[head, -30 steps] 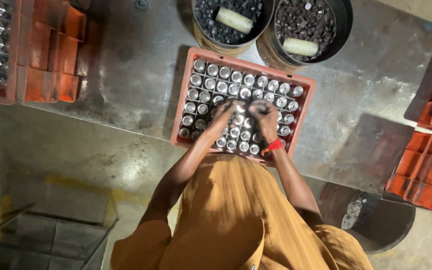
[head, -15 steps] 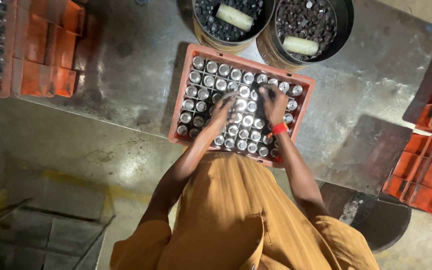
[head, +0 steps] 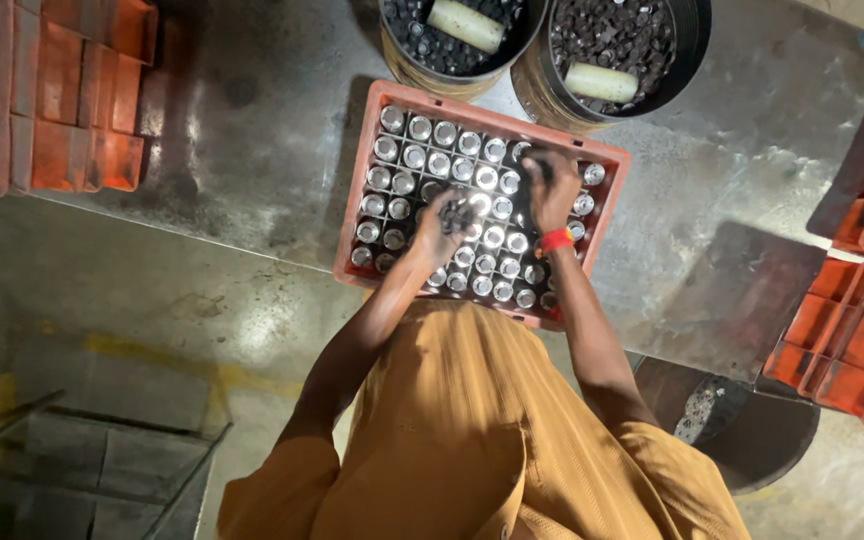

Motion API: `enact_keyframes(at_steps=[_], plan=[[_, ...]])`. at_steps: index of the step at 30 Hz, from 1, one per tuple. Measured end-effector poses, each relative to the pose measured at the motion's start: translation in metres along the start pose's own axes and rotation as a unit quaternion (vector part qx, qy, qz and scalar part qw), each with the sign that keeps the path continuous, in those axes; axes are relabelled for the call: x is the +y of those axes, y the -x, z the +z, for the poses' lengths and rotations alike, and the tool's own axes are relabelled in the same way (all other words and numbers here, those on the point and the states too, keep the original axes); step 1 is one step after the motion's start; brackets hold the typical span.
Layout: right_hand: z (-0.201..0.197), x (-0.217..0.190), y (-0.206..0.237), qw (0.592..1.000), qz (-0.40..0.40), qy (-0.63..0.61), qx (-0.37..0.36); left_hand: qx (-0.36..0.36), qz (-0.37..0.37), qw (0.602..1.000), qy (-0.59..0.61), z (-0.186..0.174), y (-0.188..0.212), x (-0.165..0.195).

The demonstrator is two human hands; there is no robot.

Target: The person picks small metal cup-shaped parts from open buckets and places them one by one into the cells of a red grid tray on the workbench, occasionally repositioning parts already seated in the tray. The tray gradually fills with the metal parts as the person works through the buckets.

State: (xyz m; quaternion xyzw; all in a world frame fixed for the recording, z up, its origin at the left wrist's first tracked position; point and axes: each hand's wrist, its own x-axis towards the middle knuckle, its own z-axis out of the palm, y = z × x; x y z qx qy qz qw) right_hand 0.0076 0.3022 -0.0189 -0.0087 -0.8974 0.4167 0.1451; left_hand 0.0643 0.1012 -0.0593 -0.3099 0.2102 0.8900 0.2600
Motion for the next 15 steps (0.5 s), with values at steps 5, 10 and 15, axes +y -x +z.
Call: enact_keyframes(at_steps=[5,10,15], plan=[[0.01,-0.007,-0.021,0.996,-0.017,0.09,-0.015,-0.108,-0.017,0.994,0.017,-0.009,0.005,-0.002],[0.005,-0.003,-0.02,0.996,0.011,0.09,-0.012,-0.11,0.03,0.987,-0.111,-0.008,0.009,-0.006],[-0.008,-0.015,0.043,0.943,0.133,-0.242,-0.187,-0.097,0.027,0.967,-0.232,0.007,0.014,-0.011]])
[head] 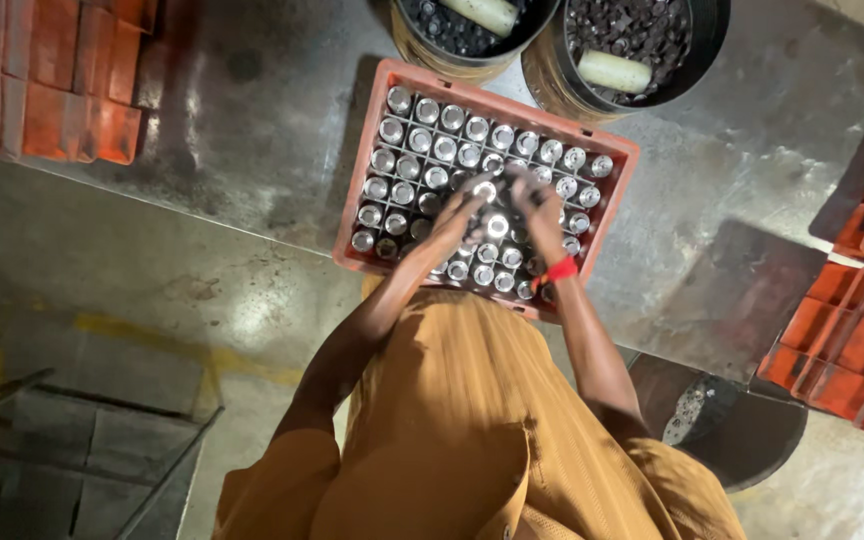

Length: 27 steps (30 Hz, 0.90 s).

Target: The person picks small metal cup-shaped parts from open buckets and places them one by one into the cells of a red grid tray on the workbench, occasionally repositioning parts already seated in the tray. The tray gradually fills with the metal parts as the person works through the buckets.

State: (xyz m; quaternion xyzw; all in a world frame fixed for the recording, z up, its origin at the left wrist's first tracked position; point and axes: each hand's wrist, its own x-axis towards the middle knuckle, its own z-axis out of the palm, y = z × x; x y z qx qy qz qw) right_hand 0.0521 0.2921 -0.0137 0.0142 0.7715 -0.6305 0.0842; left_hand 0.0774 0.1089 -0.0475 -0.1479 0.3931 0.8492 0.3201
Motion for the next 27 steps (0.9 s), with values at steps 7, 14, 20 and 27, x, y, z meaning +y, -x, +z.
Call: enact_keyframes(at_steps=[7,14,20,27], plan=[[0.001,0.012,0.044,0.996,0.053,-0.018,0.066,0.048,0.016,0.991,-0.127,0.009,0.002,-0.029],[-0.041,0.007,0.011,0.916,-0.191,0.318,0.155,0.058,0.015,0.988,0.142,-0.011,-0.001,-0.028],[-0.042,0.0,-0.021,0.944,-0.01,0.31,0.111,0.073,0.034,0.992,0.095,-0.008,0.006,-0.02],[-0.025,0.003,0.016,0.99,-0.061,0.104,0.073,0.02,0.047,0.992,-0.115,0.014,0.002,-0.017]])
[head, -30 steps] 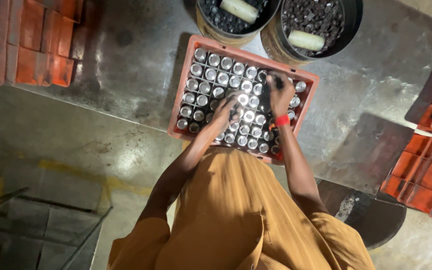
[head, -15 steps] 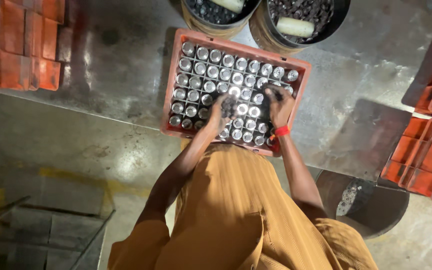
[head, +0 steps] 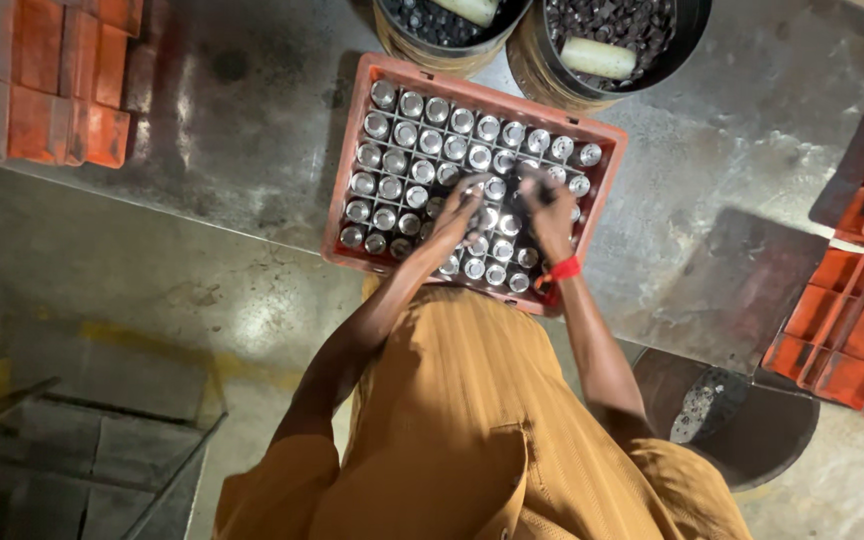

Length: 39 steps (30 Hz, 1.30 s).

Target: The person picks small metal cup-shaped parts from open buckets and places them one by one into the cells of a red grid tray on the workbench, occasionally repositioning parts already seated in the tray. The tray gradually fills with the metal parts as the person works through the buckets.

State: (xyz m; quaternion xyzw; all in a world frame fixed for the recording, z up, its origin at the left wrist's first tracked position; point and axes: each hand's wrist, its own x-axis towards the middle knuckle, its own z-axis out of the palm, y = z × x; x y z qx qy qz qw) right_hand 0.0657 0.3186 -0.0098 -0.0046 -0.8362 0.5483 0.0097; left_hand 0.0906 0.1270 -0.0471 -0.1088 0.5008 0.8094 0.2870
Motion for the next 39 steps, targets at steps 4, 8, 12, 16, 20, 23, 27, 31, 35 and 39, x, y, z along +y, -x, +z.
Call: enact_keyframes(at_steps=[4,8,12,16,20,23,27,31,35,39], plan=[[0.02,-0.001,0.026,0.955,0.168,-0.223,-0.103,0.065,-0.022,0.996,-0.061,0.016,-0.01,-0.007],[-0.001,0.011,-0.005,0.994,0.066,-0.058,0.068,0.05,-0.012,0.998,0.033,0.007,-0.011,-0.011],[-0.017,0.018,-0.052,0.983,-0.106,0.112,0.1,0.092,-0.093,0.966,0.223,-0.008,-0.013,-0.01],[-0.011,0.007,-0.078,0.976,0.046,0.209,0.036,0.07,-0.035,0.974,0.213,-0.018,-0.009,-0.015],[-0.021,-0.016,-0.067,0.965,-0.117,0.2,0.12,0.091,-0.037,0.971,0.216,-0.027,0.0,-0.02],[-0.063,-0.034,-0.021,0.81,-0.252,0.391,0.357,0.108,-0.01,0.972,0.211,-0.033,0.007,-0.021],[-0.105,-0.039,0.033,0.787,-0.244,0.274,0.496,0.08,-0.005,0.96,0.269,-0.031,0.015,-0.022],[-0.068,-0.017,0.068,0.949,-0.093,0.034,0.299,0.08,-0.041,0.985,0.147,-0.008,0.02,-0.027],[-0.01,-0.002,0.079,0.997,0.074,-0.012,0.033,-0.045,-0.026,0.999,-0.008,0.015,0.019,-0.023],[0.013,-0.008,0.078,0.994,0.091,0.024,-0.056,-0.047,-0.074,0.996,0.009,0.025,0.025,-0.017]])
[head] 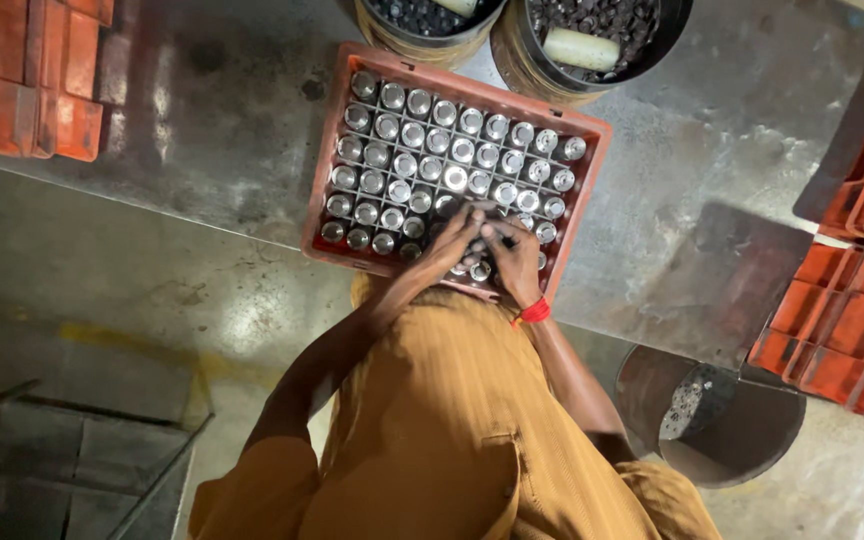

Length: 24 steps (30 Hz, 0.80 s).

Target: The person picks small metal cup-shaped parts from open buckets and places them one by one into the cells of a red grid tray on the workbench, occasionally repositioning parts already seated in the tray. The tray gradually fills with the metal parts as the person works through the buckets.

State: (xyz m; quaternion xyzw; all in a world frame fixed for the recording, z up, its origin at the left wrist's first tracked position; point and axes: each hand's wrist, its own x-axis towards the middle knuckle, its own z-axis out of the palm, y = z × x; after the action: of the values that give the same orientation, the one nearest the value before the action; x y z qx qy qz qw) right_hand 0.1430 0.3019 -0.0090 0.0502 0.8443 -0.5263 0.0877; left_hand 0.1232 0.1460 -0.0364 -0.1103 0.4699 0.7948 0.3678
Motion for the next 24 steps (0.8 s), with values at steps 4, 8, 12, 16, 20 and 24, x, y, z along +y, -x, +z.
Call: enact_keyframes(at_steps=[4,8,12,16,20,24], plan=[[-0.01,-0.002,-0.002,0.983,0.114,-0.131,-0.058,0.007,-0.041,0.999,0.023,-0.004,0.006,0.004],[-0.023,0.013,-0.001,0.975,0.043,-0.18,-0.121,-0.133,-0.113,0.979,0.109,-0.024,0.005,0.009],[-0.031,0.028,-0.011,0.974,0.06,-0.186,-0.115,-0.18,-0.117,0.974,0.069,-0.03,-0.006,0.011],[-0.045,0.035,-0.048,0.989,0.024,-0.101,0.107,-0.036,-0.018,0.991,0.127,-0.024,-0.015,0.011],[-0.06,0.035,-0.072,0.984,-0.083,0.009,0.156,-0.011,-0.006,0.983,0.184,-0.022,-0.016,0.013],[-0.059,0.028,-0.087,0.959,-0.146,0.194,0.145,0.036,0.001,0.983,0.181,-0.023,-0.015,0.014]])
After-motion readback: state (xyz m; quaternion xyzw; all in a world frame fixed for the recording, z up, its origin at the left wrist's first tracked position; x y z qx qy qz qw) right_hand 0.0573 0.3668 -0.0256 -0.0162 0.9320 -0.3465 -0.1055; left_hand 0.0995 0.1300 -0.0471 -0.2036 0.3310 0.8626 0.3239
